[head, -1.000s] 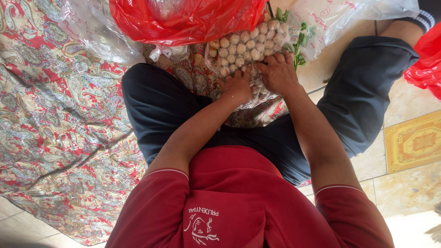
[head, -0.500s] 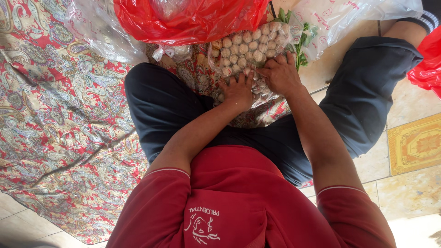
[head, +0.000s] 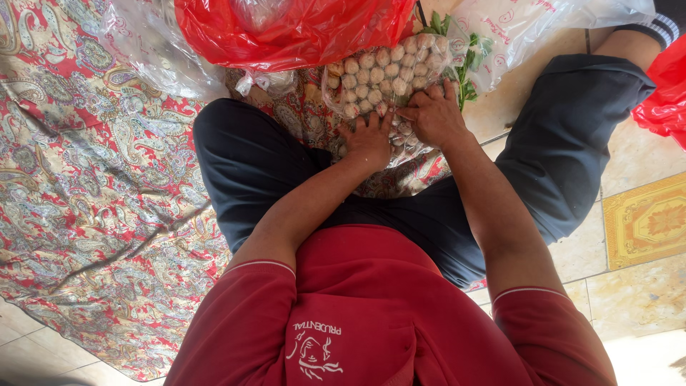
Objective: The person sits on a mat and transfers small round produce from a clear plastic bag into a larger red plastic bag. They then gather and tie the top of the red bag to secure the contents.
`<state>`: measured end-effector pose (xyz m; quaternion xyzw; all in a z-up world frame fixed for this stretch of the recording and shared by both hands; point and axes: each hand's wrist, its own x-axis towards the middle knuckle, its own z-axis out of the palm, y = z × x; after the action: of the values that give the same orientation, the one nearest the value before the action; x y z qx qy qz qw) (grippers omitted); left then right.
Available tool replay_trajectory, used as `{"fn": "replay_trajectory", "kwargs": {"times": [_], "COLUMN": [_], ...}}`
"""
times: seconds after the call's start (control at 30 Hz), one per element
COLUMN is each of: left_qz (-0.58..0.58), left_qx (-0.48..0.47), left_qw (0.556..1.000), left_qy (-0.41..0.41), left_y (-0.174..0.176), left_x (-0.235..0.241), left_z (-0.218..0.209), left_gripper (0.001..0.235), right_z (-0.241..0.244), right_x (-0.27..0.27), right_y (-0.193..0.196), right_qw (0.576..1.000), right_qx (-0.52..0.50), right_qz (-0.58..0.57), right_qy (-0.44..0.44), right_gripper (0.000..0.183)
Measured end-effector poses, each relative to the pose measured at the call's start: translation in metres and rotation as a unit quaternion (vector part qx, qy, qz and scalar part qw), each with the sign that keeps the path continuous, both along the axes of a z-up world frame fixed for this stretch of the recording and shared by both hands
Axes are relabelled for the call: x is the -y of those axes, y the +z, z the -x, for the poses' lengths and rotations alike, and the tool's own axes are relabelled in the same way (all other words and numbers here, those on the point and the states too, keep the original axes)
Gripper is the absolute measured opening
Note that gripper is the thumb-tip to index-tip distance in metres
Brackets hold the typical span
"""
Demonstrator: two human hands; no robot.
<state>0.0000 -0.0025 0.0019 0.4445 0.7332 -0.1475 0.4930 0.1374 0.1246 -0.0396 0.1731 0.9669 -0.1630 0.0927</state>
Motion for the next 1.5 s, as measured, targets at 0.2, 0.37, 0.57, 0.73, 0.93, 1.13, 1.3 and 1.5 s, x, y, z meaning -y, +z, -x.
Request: {"fn": "replay_trajectory", "kwargs": {"times": [0.2, 0.37, 0.57, 0.73, 0.93, 1.13, 1.3, 1.5], "left_qz": [0.007, -0.02, -0.187, -0.162, -0.151, -0.139, -0.259, -0.39], "left_qx": [0.003, -0.012, -0.125, -0.121, -0.11, -0.077, -0.128, -0.225], "left_qw": [1.0, 1.0, 0.972, 0.978, 0.982, 0.987, 0.945, 0.882], "left_qy": [-0.005, -0.014, -0.067, -0.049, -0.015, -0.025, -0.15, -0.139], "left_y": [-0.003, -0.011, -0.03, -0.038, -0.028, -0.025, -0.04, -0.073], "left_x": [-0.003, 0.007, 0.031, 0.018, 0.011, 0.008, 0.036, 0.053], "left_z": [0.001, -0.004, -0.01, -0.014, -0.01, -0.001, 0.018, 0.057], "left_gripper": [0.087, 0.083, 0.08, 0.076, 0.081, 0.081, 0.052, 0.052], "right_z": [0.001, 0.0, -0.001, 0.001, 0.0, 0.001, 0.0, 0.004], "right_x": [0.001, 0.002, 0.002, 0.001, 0.002, 0.002, -0.001, 0.0], "right_y": [-0.001, -0.003, -0.009, -0.007, -0.007, -0.01, -0.01, -0.007], "right_qw": [1.0, 1.0, 1.0, 1.0, 1.0, 1.0, 1.0, 0.999], "right_qx": [0.0, -0.009, -0.01, -0.004, 0.005, 0.019, 0.024, 0.04], "right_qz": [0.004, 0.001, -0.008, -0.004, -0.007, -0.006, 0.002, 0.014], "right_qy": [-0.003, -0.005, -0.001, -0.005, 0.0, -0.004, -0.008, -0.012], "right_gripper": [0.033, 0.032, 0.03, 0.034, 0.036, 0.034, 0.037, 0.034]}}
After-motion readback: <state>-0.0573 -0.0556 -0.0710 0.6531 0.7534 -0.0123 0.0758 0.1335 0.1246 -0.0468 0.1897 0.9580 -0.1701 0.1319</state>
